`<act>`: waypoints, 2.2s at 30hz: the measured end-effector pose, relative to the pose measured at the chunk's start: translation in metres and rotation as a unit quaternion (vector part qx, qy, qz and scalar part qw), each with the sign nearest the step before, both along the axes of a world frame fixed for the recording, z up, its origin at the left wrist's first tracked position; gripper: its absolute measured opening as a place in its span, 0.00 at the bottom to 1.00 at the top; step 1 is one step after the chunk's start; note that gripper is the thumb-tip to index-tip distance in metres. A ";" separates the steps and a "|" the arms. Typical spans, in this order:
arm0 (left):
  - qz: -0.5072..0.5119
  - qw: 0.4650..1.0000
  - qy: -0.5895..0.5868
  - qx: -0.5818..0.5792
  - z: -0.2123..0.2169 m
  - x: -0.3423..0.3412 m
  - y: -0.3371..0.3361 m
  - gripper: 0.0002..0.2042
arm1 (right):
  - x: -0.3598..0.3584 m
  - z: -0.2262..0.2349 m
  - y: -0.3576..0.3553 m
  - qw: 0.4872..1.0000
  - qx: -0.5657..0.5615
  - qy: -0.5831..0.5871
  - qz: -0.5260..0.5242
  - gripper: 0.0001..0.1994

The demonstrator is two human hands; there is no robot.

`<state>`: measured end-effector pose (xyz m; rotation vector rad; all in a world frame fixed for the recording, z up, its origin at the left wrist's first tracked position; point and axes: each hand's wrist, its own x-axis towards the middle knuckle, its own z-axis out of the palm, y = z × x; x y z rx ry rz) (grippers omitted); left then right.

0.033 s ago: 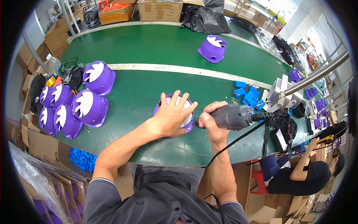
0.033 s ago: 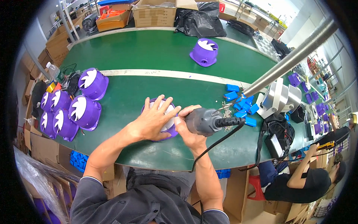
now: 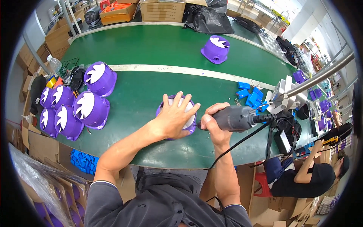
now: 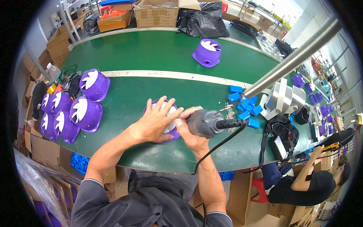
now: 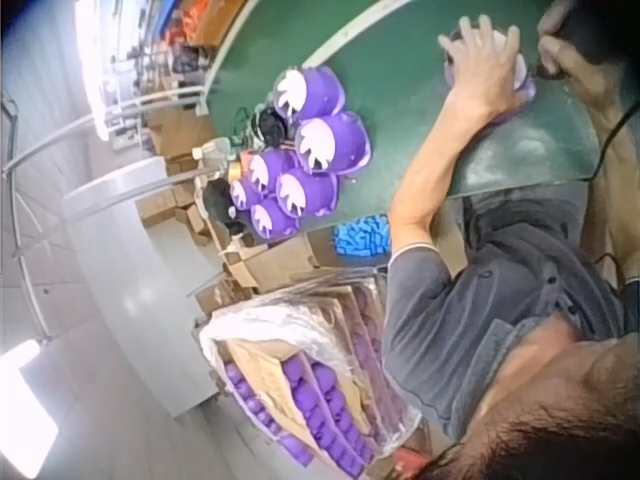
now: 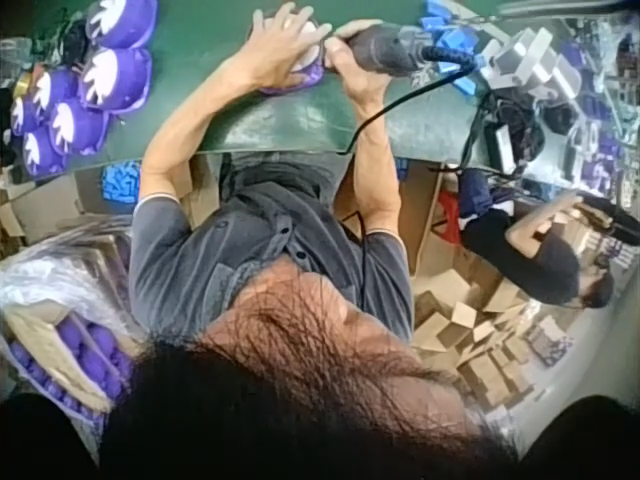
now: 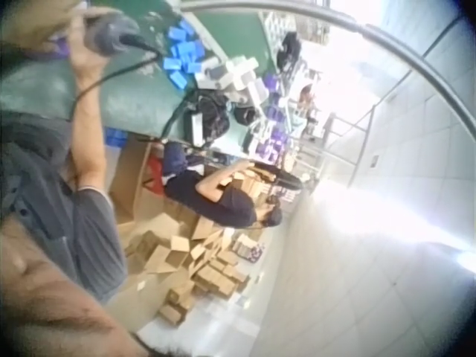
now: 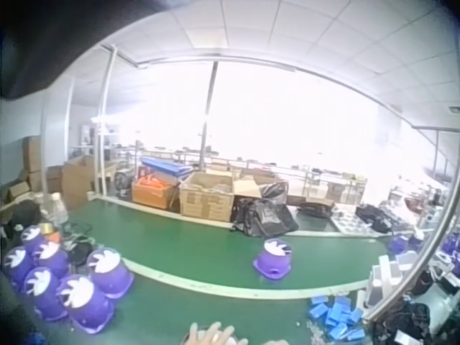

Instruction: The person attaches white fan blades and circuit boards into purple plastic housings by driving screws with an electric screwdriver.

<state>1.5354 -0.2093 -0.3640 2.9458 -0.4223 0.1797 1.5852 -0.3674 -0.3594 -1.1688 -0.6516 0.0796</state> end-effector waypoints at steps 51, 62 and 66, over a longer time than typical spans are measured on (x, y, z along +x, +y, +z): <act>0.005 0.996 0.045 -0.073 0.008 -0.023 -0.001 0.41 | 0.002 0.009 -0.008 0.998 0.045 0.039 -0.001 0.09; 0.039 0.999 0.004 -0.026 0.006 -0.030 -0.006 0.43 | 0.011 0.029 0.018 0.992 -0.116 -0.015 0.054 0.06; 0.152 0.977 0.138 -0.062 0.027 -0.032 -0.014 0.47 | 0.010 0.030 0.009 0.993 -0.098 -0.030 0.062 0.07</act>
